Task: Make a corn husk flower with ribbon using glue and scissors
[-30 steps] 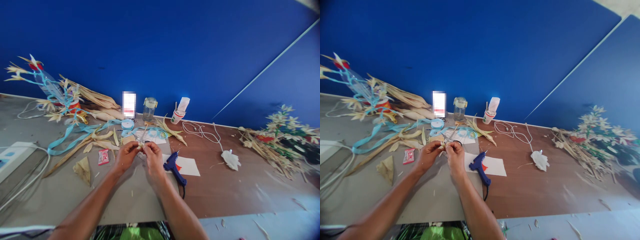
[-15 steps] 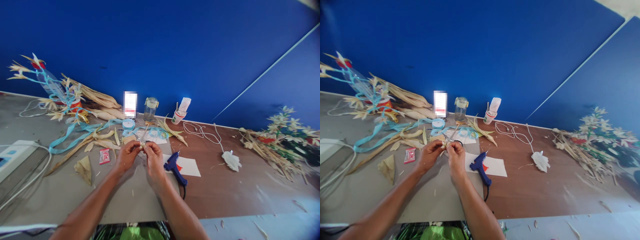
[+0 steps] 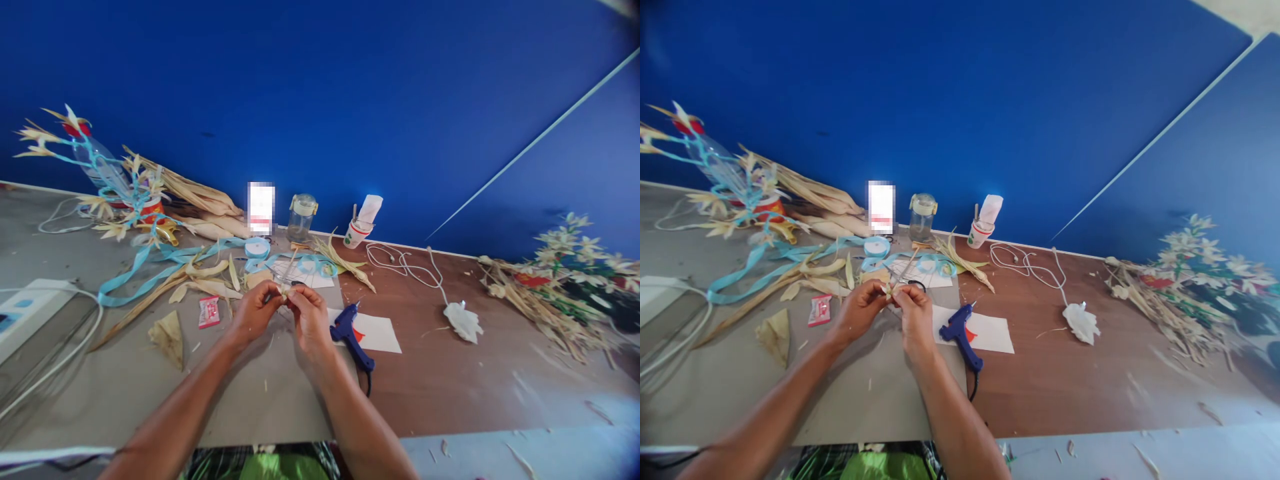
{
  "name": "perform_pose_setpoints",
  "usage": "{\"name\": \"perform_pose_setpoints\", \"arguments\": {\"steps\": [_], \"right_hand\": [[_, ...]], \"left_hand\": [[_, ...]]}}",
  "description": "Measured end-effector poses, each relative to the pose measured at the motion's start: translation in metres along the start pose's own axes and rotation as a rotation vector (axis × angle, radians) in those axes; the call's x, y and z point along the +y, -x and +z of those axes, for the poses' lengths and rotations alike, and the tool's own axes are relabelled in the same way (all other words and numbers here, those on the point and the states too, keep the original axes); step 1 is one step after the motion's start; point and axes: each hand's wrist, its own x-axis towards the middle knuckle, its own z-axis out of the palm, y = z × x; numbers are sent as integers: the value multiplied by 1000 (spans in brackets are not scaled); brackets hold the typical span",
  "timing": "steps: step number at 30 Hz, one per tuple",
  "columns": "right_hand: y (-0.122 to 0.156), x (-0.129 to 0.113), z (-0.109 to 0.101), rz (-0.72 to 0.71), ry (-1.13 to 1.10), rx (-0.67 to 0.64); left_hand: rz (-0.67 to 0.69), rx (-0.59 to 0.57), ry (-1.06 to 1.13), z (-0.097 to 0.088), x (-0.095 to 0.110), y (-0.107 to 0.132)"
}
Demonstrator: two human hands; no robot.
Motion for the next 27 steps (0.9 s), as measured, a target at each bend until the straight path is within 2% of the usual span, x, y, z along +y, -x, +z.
{"name": "perform_pose_setpoints", "arguments": {"steps": [6,11,16,23,25,27], "right_hand": [[1,-4,-2,11,-55,22],[-1,-10,-9,-52,-117,119],[-5,-12,-11,-12,-121,170],[-22,-33,-32,-276,-240,381],[-22,-35,-34,-268,-243,347],[-19,-33,-30,-204,-195,251]], "left_hand": [[-48,14,33,0,-1,-1],[-100,61,117,1,1,-2],[-116,76,215,2,8,-2],[-89,106,255,5,13,-2],[-82,107,263,6,14,-2],[-85,108,259,6,15,-2]]}}
